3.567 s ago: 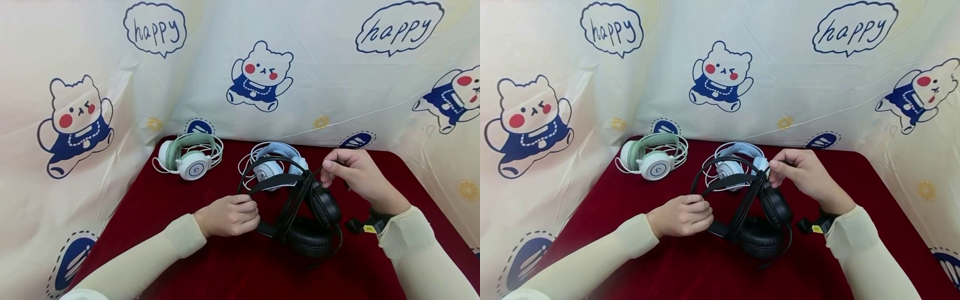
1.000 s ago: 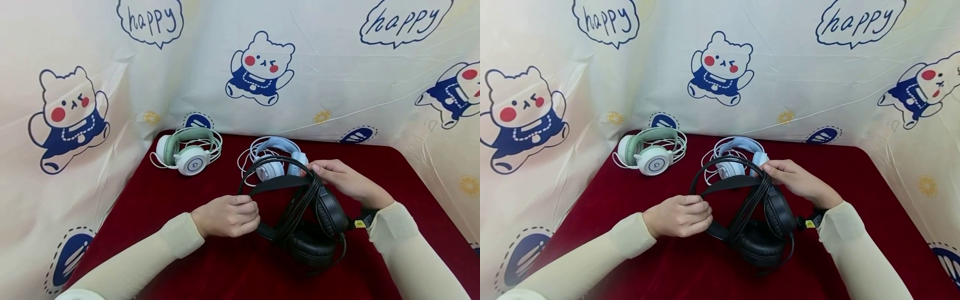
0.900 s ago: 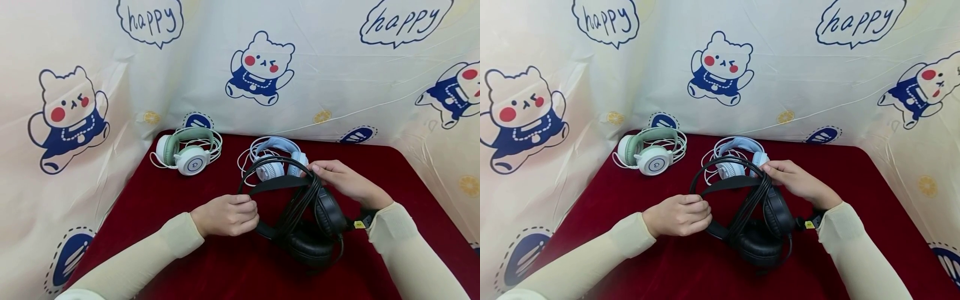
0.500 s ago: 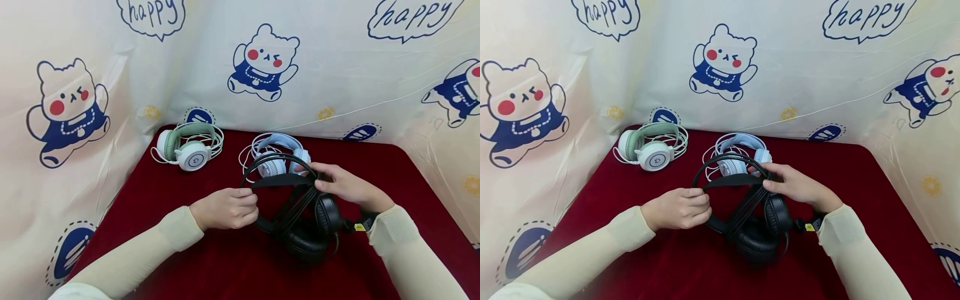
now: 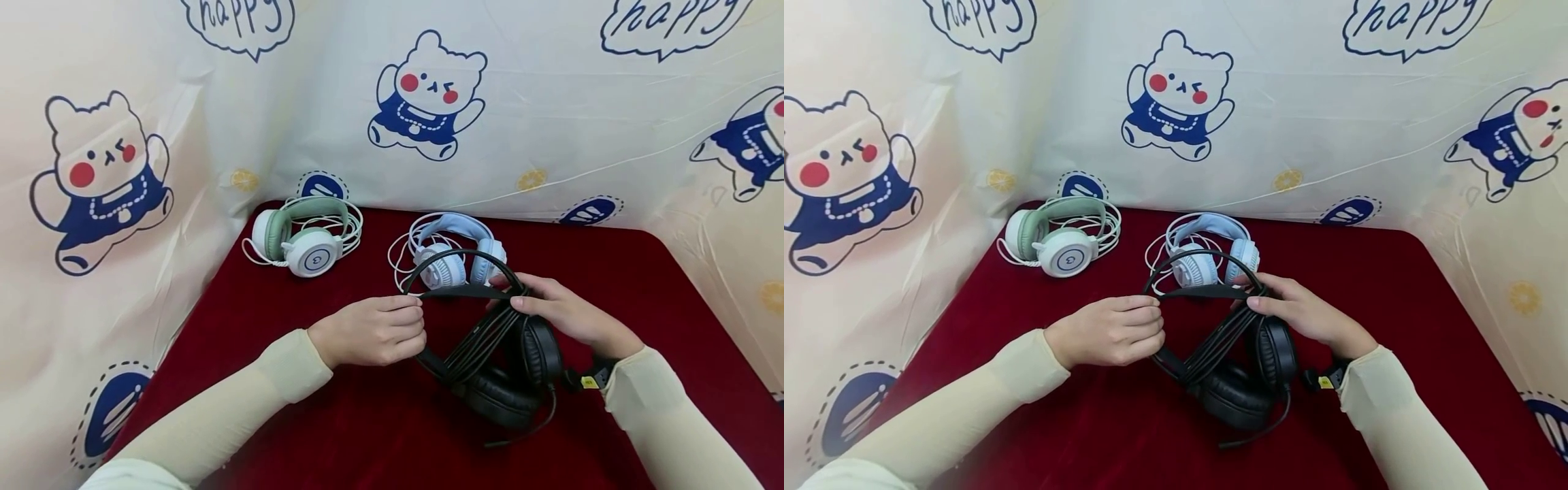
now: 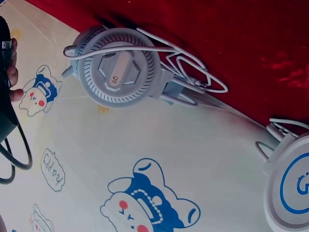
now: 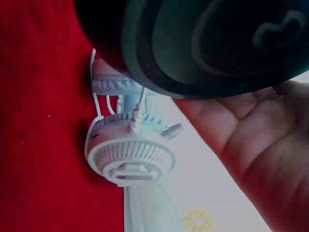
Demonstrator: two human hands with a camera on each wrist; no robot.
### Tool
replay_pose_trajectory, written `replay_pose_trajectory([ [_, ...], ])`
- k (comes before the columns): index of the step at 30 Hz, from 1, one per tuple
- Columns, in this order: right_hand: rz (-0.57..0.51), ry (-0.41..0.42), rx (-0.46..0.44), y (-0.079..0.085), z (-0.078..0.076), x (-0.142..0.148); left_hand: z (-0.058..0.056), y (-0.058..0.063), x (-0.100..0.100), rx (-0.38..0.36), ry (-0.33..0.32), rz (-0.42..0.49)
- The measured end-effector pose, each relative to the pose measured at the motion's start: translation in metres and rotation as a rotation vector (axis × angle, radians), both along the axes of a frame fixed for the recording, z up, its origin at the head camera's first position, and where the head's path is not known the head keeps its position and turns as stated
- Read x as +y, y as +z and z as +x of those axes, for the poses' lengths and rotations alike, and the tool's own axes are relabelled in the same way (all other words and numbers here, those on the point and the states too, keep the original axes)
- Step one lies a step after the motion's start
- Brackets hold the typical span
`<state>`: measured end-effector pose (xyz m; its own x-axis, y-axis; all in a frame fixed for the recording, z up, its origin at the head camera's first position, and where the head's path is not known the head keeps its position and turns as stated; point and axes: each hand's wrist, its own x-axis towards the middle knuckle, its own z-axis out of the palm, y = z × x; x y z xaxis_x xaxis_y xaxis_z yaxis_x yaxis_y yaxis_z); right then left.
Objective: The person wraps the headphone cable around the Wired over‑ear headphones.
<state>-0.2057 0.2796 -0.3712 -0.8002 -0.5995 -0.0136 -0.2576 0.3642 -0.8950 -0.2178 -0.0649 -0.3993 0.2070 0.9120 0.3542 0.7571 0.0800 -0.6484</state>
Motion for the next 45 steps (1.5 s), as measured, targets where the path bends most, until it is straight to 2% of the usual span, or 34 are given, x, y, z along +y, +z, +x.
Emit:
replay_pose_trajectory([
  [7, 0.008, -0.026, 0.042, -0.007, 0.006, 0.002, -0.004, -0.003, -0.002, -0.016, 0.01, 0.025],
  [16, 0.015, -0.073, 0.123, -0.01, 0.013, 0.006, -0.011, -0.003, 0.0, -0.066, 0.062, 0.02],
  [24, -0.074, -0.168, 0.128, -0.015, 0.02, 0.014, -0.011, 0.001, 0.004, -0.126, 0.1, 0.081],
  [29, -0.094, -0.238, 0.143, -0.018, 0.025, 0.017, -0.011, 0.003, 0.007, -0.113, 0.121, 0.12],
  [33, -0.106, -0.277, 0.157, -0.021, 0.03, 0.022, -0.014, 0.004, 0.004, -0.138, 0.126, 0.158],
  [39, -0.163, -0.291, 0.138, -0.026, 0.036, 0.038, -0.025, 0.003, -0.008, -0.236, 0.142, 0.215],
  [45, -0.254, -0.326, 0.068, -0.032, 0.04, 0.061, -0.044, -0.005, -0.019, -0.315, 0.213, 0.21],
])
